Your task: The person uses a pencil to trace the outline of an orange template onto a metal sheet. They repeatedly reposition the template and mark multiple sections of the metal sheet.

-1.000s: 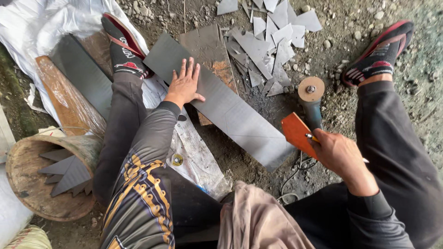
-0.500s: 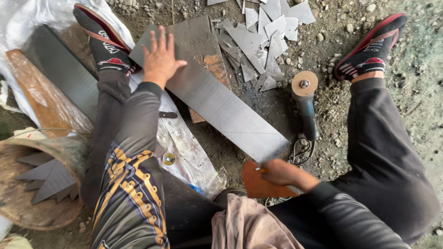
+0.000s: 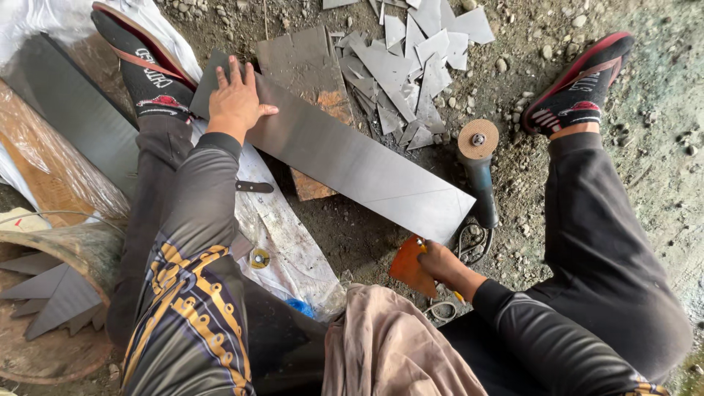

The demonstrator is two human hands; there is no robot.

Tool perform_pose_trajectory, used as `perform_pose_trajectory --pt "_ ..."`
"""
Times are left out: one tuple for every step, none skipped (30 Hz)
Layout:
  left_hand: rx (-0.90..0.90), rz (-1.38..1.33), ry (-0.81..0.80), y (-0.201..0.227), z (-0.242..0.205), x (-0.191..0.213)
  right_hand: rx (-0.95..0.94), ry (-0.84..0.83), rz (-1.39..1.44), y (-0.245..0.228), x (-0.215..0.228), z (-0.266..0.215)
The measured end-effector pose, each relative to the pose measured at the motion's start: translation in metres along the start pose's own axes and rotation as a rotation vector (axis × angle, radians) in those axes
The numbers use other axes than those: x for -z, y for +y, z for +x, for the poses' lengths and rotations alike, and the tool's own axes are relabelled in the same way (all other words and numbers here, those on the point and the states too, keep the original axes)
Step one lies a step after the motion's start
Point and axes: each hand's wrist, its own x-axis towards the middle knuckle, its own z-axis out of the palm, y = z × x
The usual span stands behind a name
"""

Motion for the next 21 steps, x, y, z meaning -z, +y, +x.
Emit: perform_pose_trajectory --pt "0.005 -0.004 0.003 0.001 0.001 0.001 -0.086 -0.049 0.175 -0.008 0.007 -0.007" --pt "-0.008 0.036 0.032 0.002 0.002 0.003 -0.169 -0.099 0.351 -0.017 0.011 -0.013" --pt "-0.022 0.077 0.056 0.001 -0.001 0.003 -0.252 -0.153 0.530 -0.025 0.014 -0.020" --pt "-0.035 0.117 0.082 -0.001 -0.004 0.004 -0.292 -0.152 0.595 -0.031 0.016 -0.025" --pt "-0.101 0.172 0.122 -0.003 -0.005 0.005 -0.331 -0.147 0.660 -0.038 0.020 -0.027" --pt "-0.167 0.227 0.163 -0.009 -0.007 0.005 -0.369 -0.143 0.725 -0.043 0.024 -0.028" --pt "-0.235 0.280 0.196 -0.014 -0.010 0.003 -0.357 -0.146 0.735 -0.044 0.026 -0.031" --pt "-0.265 0.260 0.182 -0.018 -0.010 0.001 -0.346 -0.148 0.745 -0.046 0.027 -0.032" --pt "-0.286 0.241 0.163 -0.024 -0.014 -0.002 -0.336 -0.159 0.750 -0.047 0.027 -0.033" --pt "-0.308 0.222 0.143 -0.026 -0.014 -0.007 -0.338 -0.173 0.727 -0.048 0.027 -0.033" --pt "-0.326 0.198 0.184 -0.030 -0.017 -0.011 -0.342 -0.193 0.700 -0.048 0.027 -0.035" --pt "-0.343 0.174 0.225 -0.033 -0.019 -0.015 -0.345 -0.213 0.674 -0.049 0.025 -0.037" --pt "-0.359 0.150 0.278 -0.034 -0.017 -0.016 -0.329 -0.214 0.628 -0.052 0.025 -0.036" --pt "-0.352 0.134 0.231 -0.035 -0.016 -0.015 -0.313 -0.215 0.581 -0.054 0.024 -0.037" --pt "-0.344 0.115 0.185 -0.033 -0.015 -0.016 -0.299 -0.214 0.532 -0.056 0.025 -0.038" --pt "-0.336 0.095 0.139 -0.031 -0.014 -0.016 -0.317 -0.217 0.537 -0.058 0.026 -0.039" --pt "-0.351 0.089 0.142 -0.028 -0.013 -0.016 -0.335 -0.218 0.541 -0.060 0.027 -0.040" --pt "-0.366 0.083 0.146 -0.025 -0.013 -0.017 -0.352 -0.219 0.545 -0.062 0.028 -0.041" --pt "-0.381 0.077 0.144 -0.023 -0.016 -0.018 -0.335 -0.213 0.521 -0.062 0.028 -0.042" --pt "-0.369 0.046 0.212 -0.021 -0.019 -0.021 -0.318 -0.206 0.497 -0.063 0.027 -0.044" --pt "-0.355 0.015 0.282 -0.019 -0.022 -0.023 -0.299 -0.199 0.472 -0.063 0.026 -0.044"
